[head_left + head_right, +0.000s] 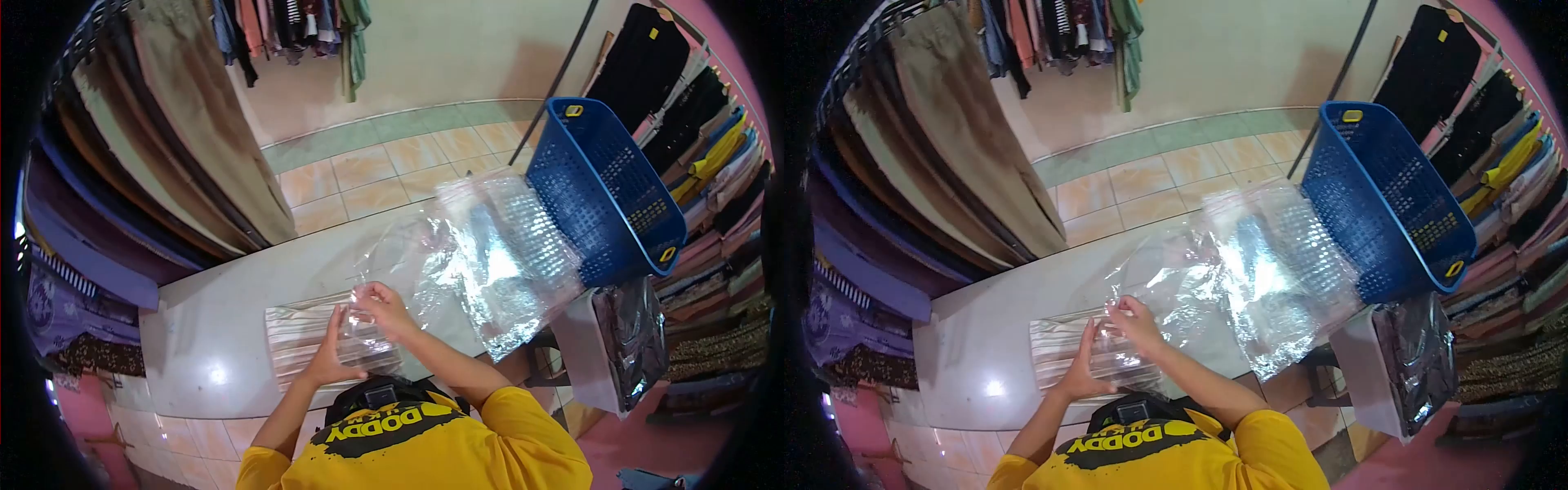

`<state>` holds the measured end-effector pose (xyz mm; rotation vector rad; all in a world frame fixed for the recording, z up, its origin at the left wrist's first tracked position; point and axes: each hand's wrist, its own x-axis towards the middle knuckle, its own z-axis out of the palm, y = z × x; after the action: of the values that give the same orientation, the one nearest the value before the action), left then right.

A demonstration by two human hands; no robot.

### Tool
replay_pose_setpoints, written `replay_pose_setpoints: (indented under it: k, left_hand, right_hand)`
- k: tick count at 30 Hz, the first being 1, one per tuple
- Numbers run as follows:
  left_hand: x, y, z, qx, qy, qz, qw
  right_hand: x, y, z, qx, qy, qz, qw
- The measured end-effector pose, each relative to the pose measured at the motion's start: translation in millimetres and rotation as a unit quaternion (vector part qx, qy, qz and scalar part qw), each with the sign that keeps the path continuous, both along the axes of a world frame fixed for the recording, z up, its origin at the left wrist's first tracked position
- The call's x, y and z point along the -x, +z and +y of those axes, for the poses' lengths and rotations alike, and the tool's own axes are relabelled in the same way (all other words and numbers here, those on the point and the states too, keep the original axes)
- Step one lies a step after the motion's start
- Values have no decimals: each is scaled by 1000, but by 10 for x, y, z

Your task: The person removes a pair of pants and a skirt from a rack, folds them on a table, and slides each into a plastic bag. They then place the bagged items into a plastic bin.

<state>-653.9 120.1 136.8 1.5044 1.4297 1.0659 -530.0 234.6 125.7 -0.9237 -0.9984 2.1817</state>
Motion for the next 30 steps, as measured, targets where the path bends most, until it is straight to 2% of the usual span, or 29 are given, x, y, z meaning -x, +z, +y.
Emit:
replay_pose_setpoints:
  k: [1,2,4,5,6,7,8,9,10,11,12,13,15,17,18,20,21,22,24,25,27,28,29,30]
  left_hand:
    - [-10,26,-40,-29,36,-79,996]
    - [75,-33,-89,-29,45,-75,996]
    - [282,-253,-173,-10,208,-250,946]
    - [454,-277,-282,-9,216,-248,944]
    - [711,-289,-418,19,211,-264,941]
    - [982,-292,-551,46,206,-279,937]
    - [1241,-286,-684,45,213,-278,936]
    - [1505,-277,-819,85,207,-308,925]
    - [1758,-276,-952,123,200,-339,911]
    - [1981,-290,-1074,121,208,-340,909]
    - [2194,-325,-1197,164,219,-356,894]
    - [2420,-391,-1334,206,229,-372,876]
    - [2688,-325,-1542,215,206,-414,860]
    - [2867,-194,-1727,271,216,-509,788]
    - [2964,-302,-1809,270,217,-512,786]
    - [3188,-675,-1960,302,202,-354,862]
    - [3300,-820,-2004,304,201,-358,859]
    - [3403,-964,-2057,308,214,-294,879]
    - [3539,-932,-2132,299,255,-167,904]
    - [3676,-989,-2180,301,257,-171,902]
    - [4040,-1114,-2345,178,322,-191,910]
    - [4211,-1137,-2389,203,326,-74,920]
    - [4373,-1115,-2418,226,323,44,918]
    - [4608,-1289,-2503,230,321,5,919]
  right_hand:
    - [186,61,-127,-9,-11,15,1000]
    - [321,91,-227,-18,-23,30,999]
    - [518,96,-363,-2,4,71,997]
    - [615,99,-435,12,23,107,994]
    - [635,133,-461,-94,45,68,992]
    - [650,121,-453,-92,52,70,992]
    - [668,73,-426,-325,53,-54,943]
    - [692,12,-411,-537,50,-170,825]
    - [713,-61,-405,-539,57,-164,824]
    - [736,-143,-402,-612,70,-227,755]
    - [791,-198,-436,-676,81,-286,674]
    - [860,-261,-503,-677,89,-280,675]
    - [1004,-368,-700,-677,159,-351,627]
    - [1190,-499,-902,-679,174,-369,610]
    - [1279,-544,-972,-681,182,-390,593]
    - [1436,-599,-1105,-674,191,-404,589]
    - [1511,-608,-1180,-666,197,-416,587]
    - [1590,-620,-1244,-665,202,-418,586]
    - [1761,-630,-1336,-638,216,-412,614]
    - [1841,-638,-1380,-638,220,-412,613]
    - [2002,-658,-1470,-649,241,-410,594]
    - [2082,-672,-1514,-648,246,-408,594]
    - [2161,-683,-1555,-643,304,-418,566]
    - [2229,-701,-1611,-635,360,-426,535]
